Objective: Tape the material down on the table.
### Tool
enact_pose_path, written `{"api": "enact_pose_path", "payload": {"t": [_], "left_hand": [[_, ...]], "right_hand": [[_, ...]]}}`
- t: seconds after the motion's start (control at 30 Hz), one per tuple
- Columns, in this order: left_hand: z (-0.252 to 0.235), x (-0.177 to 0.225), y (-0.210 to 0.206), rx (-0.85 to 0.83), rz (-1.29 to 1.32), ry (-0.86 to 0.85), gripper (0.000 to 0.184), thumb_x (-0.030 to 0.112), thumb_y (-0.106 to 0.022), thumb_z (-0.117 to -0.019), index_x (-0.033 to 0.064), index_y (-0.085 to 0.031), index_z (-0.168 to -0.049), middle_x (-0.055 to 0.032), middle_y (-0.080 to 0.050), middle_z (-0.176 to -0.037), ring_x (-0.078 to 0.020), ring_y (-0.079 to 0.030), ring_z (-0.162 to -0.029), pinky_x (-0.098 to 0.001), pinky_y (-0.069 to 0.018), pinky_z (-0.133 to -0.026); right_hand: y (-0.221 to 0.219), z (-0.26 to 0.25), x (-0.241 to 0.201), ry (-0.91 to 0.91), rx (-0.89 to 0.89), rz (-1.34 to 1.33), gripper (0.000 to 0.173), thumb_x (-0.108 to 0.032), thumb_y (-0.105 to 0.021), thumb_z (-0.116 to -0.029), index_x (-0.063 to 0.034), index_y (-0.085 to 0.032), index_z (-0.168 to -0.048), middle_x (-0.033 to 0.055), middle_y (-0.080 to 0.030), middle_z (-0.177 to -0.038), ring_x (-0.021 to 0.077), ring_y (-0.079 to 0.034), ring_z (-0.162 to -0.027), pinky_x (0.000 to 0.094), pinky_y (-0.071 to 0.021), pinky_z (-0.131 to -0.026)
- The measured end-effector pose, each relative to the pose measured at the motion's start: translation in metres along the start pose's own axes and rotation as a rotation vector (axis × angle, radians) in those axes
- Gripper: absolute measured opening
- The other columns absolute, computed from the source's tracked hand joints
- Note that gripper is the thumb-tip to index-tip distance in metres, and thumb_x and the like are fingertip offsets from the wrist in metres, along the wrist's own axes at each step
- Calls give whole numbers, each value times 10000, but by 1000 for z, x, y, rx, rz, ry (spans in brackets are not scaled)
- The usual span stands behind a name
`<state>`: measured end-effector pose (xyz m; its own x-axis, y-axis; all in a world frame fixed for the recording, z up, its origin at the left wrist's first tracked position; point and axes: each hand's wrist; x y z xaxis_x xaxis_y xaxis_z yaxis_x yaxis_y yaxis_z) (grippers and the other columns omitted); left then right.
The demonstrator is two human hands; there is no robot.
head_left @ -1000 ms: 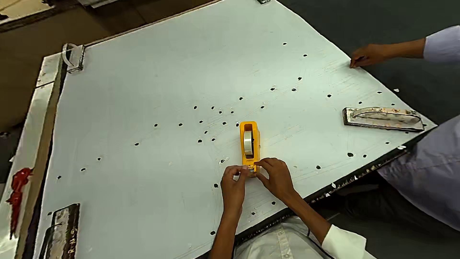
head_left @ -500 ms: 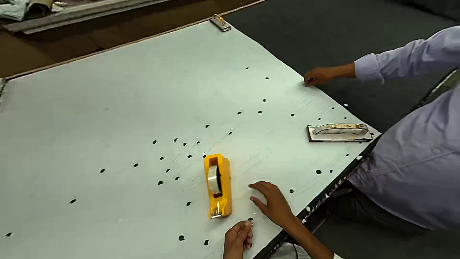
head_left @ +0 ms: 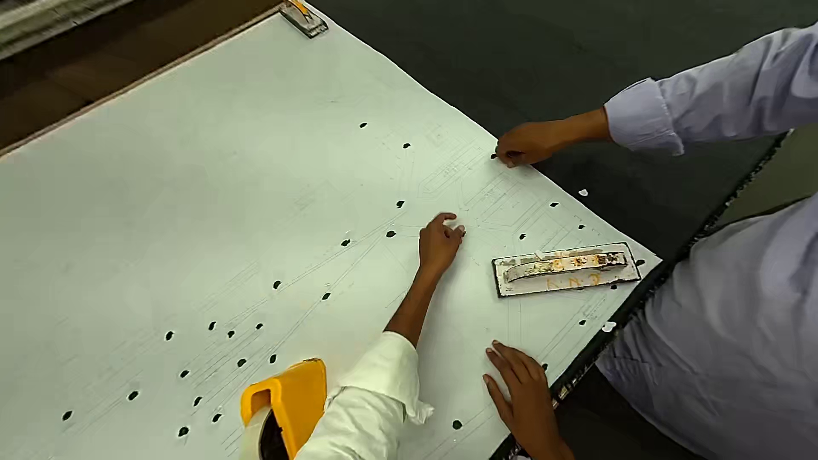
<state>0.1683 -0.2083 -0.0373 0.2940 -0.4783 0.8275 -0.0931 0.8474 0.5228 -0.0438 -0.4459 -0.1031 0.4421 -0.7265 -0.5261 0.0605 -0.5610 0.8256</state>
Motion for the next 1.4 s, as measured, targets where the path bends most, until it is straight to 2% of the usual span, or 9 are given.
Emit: {"api": "enact_pose_path", "payload": {"t": [0.23,0.43,0.57,0.73,0.83,0.97,1.1,1.23,1.4], "left_hand": [[0,15,2,-64,-357,333,439,337,-687,-974,-18,-643,-1229,-272,-681,-1110,-461,-654,-1078,-668,-506,-905],[157,-35,35,30,-176,149,316,279,-671,-981,-14,-671,-1099,-119,-663,-760,-270,-663,-706,-491,-566,-715],[288,-45,76,427,-100,-51,212,221,-682,-929,10,-666,-922,8,-600,-649,-40,-559,-536,-215,-493,-506],[395,-78,133,813,-245,244,418,325,-687,-927,-55,-664,-1101,-195,-658,-1033,-287,-643,-906,-414,-538,-680],[416,-117,141,715,-45,422,515,413,-658,-950,-23,-664,-1223,-244,-610,-1262,-377,-611,-1121,-531,-537,-849],[422,-142,136,592,268,448,371,355,-637,-956,7,-717,-1054,-191,-580,-1301,-288,-569,-1200,-457,-517,-948],[429,-131,137,711,326,355,216,194,-667,-929,-19,-701,-946,-165,-577,-1204,-204,-589,-1109,-330,-549,-842],[454,-112,139,722,263,334,204,171,-643,-952,-21,-708,-930,-127,-622,-1072,-149,-601,-990,-284,-506,-780],[487,-114,134,712,327,326,217,92,-558,-993,-93,-661,-947,-106,-609,-973,-61,-598,-899,-209,-516,-779]], "right_hand": [[-1,0,-2,2,1,2,390,-411,-498,-1035,-215,-719,-1290,-1,-664,-1387,208,-622,-1256,406,-466,-1054],[5,-4,-7,7,-33,-23,383,-400,-527,-1010,-194,-746,-1246,42,-672,-1371,282,-627,-1258,494,-474,-1052],[3,-13,-36,65,-1,-90,361,-378,-559,-984,-147,-764,-1171,82,-719,-1245,309,-668,-1165,513,-501,-1015],[-18,-12,-129,193,-235,-387,331,-319,-636,-975,-90,-740,-1192,94,-738,-1186,302,-690,-1128,541,-520,-1002],[-32,-2,-188,306,-429,-418,439,-400,-684,-952,-110,-699,-1281,95,-714,-1247,294,-664,-1179,553,-492,-1027],[-50,10,-235,363,-589,-362,443,-445,-693,-934,-118,-725,-1231,112,-694,-1242,311,-653,-1132,548,-479,-982],[-63,22,-237,380,-516,-318,237,-278,-627,-976,-89,-770,-987,104,-727,-1140,312,-675,-1055,541,-480,-935],[-65,23,-232,431,-456,-337,339,-339,-699,-923,-136,-725,-1194,68,-724,-1179,278,-687,-1048,516,-512,-893],[-66,38,-243,595,-423,-433,570,-533,-749,-839,-155,-687,-1262,124,-677,-1168,297,-661,-1026,513,-518,-853]]}}
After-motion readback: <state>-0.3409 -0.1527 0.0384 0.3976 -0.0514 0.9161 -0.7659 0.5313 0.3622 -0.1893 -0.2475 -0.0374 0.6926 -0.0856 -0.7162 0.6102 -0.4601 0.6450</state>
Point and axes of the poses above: each hand's wrist, its own z-axis away from the middle knuckle, its own y-axis out of the back of the hand, x = y × z
